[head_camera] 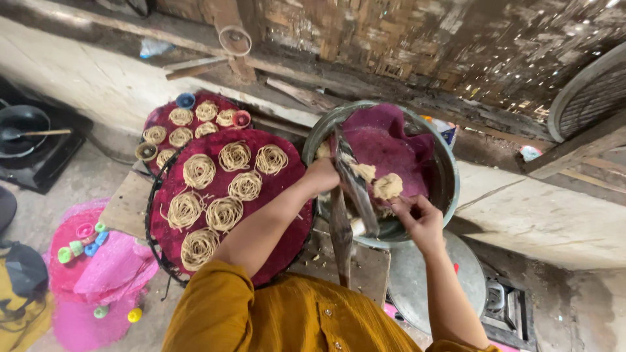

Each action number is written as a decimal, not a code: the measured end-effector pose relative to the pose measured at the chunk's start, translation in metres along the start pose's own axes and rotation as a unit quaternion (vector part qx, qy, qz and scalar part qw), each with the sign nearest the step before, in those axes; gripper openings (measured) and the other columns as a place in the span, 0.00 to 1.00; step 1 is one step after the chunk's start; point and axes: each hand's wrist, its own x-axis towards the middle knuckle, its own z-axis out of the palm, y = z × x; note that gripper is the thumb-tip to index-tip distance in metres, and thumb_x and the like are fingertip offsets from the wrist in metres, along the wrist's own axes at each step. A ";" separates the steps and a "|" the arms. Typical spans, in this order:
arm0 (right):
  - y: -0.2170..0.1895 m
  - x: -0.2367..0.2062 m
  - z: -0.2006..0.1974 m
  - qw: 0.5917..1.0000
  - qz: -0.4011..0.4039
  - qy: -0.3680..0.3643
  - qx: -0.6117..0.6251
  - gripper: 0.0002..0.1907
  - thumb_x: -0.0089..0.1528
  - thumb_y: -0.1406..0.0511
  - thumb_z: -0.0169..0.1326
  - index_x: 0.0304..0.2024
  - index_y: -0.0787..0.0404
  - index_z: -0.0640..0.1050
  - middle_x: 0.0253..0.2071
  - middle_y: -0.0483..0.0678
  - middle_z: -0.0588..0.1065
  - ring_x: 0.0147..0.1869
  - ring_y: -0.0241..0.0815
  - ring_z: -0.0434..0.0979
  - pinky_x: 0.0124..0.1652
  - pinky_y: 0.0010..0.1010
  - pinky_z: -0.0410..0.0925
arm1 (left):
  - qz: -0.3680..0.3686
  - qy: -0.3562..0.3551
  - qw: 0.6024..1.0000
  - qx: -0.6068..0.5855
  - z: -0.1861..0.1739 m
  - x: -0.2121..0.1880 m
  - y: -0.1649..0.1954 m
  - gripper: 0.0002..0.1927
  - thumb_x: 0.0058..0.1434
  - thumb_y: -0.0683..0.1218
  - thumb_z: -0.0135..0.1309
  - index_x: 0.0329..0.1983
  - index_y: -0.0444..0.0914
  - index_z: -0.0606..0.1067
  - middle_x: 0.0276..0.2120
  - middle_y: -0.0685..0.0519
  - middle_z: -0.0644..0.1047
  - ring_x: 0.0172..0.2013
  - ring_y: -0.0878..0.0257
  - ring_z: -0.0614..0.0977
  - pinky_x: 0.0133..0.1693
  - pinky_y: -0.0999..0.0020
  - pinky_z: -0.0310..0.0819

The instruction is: The person scoops dough from a basin into a manual noodle press, pulls down the press lever to extrude noodles onto a round tray, and cuts the strands free, repeating the cycle to build up nests of noodles on the tray.

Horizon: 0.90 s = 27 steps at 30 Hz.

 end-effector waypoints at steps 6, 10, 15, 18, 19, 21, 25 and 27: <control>0.016 -0.008 -0.013 0.894 0.166 -0.075 -0.408 0.18 0.60 0.54 0.64 0.48 0.55 0.83 0.41 0.53 0.83 0.46 0.51 0.82 0.46 0.40 0.71 | 0.125 -0.050 0.964 -0.228 -0.033 -0.012 -0.038 0.17 0.52 0.45 0.65 0.44 0.34 0.83 0.40 0.43 0.84 0.41 0.54 0.85 0.46 0.61 0.77; 0.023 -0.010 -0.008 0.903 -0.110 -0.054 -0.412 0.21 0.59 0.53 0.61 0.49 0.56 0.83 0.52 0.55 0.80 0.57 0.57 0.78 0.57 0.43 0.68 | 0.214 -0.148 0.829 -0.495 -0.080 -0.024 -0.054 0.14 0.60 0.39 0.64 0.48 0.32 0.78 0.39 0.45 0.81 0.38 0.53 0.82 0.40 0.57 0.81; 0.011 -0.017 0.038 0.976 0.114 -0.158 0.097 0.27 0.70 0.47 0.51 0.60 0.58 0.79 0.58 0.55 0.79 0.63 0.46 0.76 0.64 0.38 0.65 | 0.464 -0.212 0.666 -0.545 -0.139 -0.060 -0.040 0.24 0.57 0.33 0.69 0.54 0.36 0.74 0.49 0.50 0.77 0.53 0.51 0.83 0.53 0.47 0.84; -0.018 -0.045 0.100 0.833 0.207 -0.240 0.453 0.30 0.68 0.50 0.55 0.66 0.59 0.70 0.61 0.56 0.75 0.62 0.46 0.76 0.61 0.36 0.68 | 0.375 -0.455 0.449 -0.672 -0.162 -0.081 -0.028 0.33 0.48 0.35 0.71 0.59 0.34 0.73 0.49 0.39 0.77 0.48 0.52 0.82 0.35 0.64 0.85; -0.032 -0.057 0.120 0.760 0.237 -0.274 0.540 0.31 0.67 0.51 0.56 0.67 0.59 0.68 0.62 0.57 0.75 0.61 0.46 0.76 0.59 0.36 0.68 | 0.458 -0.385 0.483 -0.640 -0.161 -0.090 -0.024 0.31 0.52 0.34 0.69 0.60 0.36 0.74 0.47 0.45 0.79 0.48 0.56 0.83 0.44 0.57 0.85; -0.065 -0.074 0.143 0.692 0.238 -0.316 0.604 0.33 0.66 0.53 0.57 0.69 0.57 0.63 0.62 0.58 0.74 0.58 0.46 0.77 0.55 0.35 0.70 | 0.527 -0.279 0.562 -0.574 -0.168 -0.114 -0.036 0.32 0.55 0.35 0.69 0.64 0.39 0.73 0.48 0.51 0.81 0.49 0.61 0.83 0.54 0.51 0.83; -0.138 -0.069 0.138 0.716 0.169 -0.388 0.555 0.40 0.65 0.58 0.59 0.73 0.54 0.54 0.62 0.60 0.72 0.53 0.47 0.78 0.48 0.33 0.72 | 0.468 -0.168 0.738 -0.457 -0.206 -0.170 -0.092 0.43 0.52 0.42 0.74 0.70 0.41 0.68 0.57 0.50 0.78 0.54 0.60 0.81 0.59 0.56 0.80; -0.169 -0.058 0.133 0.737 0.106 -0.402 0.533 0.45 0.64 0.60 0.60 0.75 0.53 0.49 0.62 0.61 0.71 0.50 0.47 0.78 0.44 0.32 0.73 | 0.451 -0.138 0.790 -0.393 -0.219 -0.193 -0.109 0.42 0.52 0.43 0.75 0.70 0.42 0.69 0.61 0.50 0.77 0.59 0.59 0.79 0.64 0.57 0.77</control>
